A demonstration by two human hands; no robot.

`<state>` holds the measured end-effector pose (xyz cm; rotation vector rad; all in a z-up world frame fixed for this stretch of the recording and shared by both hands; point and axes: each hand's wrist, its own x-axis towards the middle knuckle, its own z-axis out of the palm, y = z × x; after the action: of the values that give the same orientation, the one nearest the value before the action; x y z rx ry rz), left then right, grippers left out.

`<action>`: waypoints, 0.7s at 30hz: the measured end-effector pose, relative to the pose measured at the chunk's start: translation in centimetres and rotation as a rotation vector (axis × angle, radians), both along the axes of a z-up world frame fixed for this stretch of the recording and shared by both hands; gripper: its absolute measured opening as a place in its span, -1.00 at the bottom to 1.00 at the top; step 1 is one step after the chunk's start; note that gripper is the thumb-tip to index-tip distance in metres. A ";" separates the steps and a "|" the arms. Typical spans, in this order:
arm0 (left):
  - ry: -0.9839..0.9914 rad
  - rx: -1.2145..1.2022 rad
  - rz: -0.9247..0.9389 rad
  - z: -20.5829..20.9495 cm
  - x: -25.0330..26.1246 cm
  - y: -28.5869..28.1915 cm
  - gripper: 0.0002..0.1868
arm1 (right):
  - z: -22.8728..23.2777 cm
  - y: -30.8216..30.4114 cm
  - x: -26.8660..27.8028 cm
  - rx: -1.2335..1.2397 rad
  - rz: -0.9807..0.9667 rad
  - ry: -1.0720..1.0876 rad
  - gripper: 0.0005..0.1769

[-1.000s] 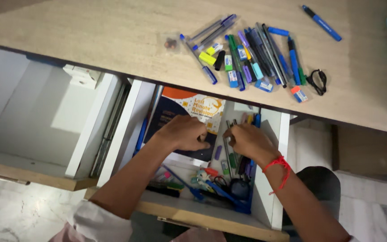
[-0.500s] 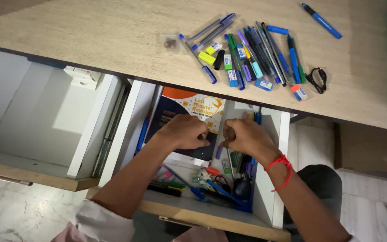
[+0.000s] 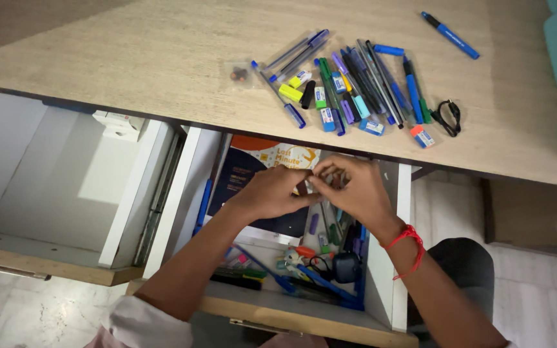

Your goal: The person removes various office supplies from an open drawer and places them on the desk surface. They handle pens, highlighters, a stapler, and small containers, arranging them in a loose pile on the desk.

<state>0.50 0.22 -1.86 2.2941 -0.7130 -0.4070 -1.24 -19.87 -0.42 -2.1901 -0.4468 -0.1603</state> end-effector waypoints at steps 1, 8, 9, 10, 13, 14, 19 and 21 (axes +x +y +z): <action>-0.016 -0.095 -0.007 0.1 0.0 -0.1 -0.62 | 0.3 0.1 -0.1 0.035 -0.017 -0.027 -0.82; 0.219 -0.440 0.070 0.4 0.7 -0.7 -0.75 | 1.4 0.1 -0.9 0.161 -0.145 -0.191 -0.77; 0.203 -0.479 0.084 0.4 0.8 -0.7 -0.75 | 1.5 0.1 -0.9 0.195 -0.171 -0.176 -0.76; 0.184 -0.481 0.109 0.4 0.8 -0.6 -0.75 | 1.5 0.1 -1.0 0.217 -0.194 -0.209 -0.76; 0.177 -0.567 0.179 0.5 1.1 -0.1 -0.73 | 1.6 0.1 -0.8 0.241 -0.249 -0.278 -0.76; 0.215 -0.653 0.195 0.6 1.2 0.0 -0.73 | 1.6 0.1 -0.9 0.218 -0.263 -0.278 -0.75; 0.323 -0.930 0.305 1.0 1.8 0.1 -0.73 | 2.0 0.2 -0.9 0.178 -0.216 -0.291 -0.67; 0.277 -0.925 0.394 1.3 1.9 0.4 -0.70 | 2.2 0.3 -1.0 0.164 -0.230 -0.285 -0.66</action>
<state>2.41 0.66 -0.54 1.4062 -0.2079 -0.1450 -2.24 -19.56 1.75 -2.0580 -0.3233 -0.6188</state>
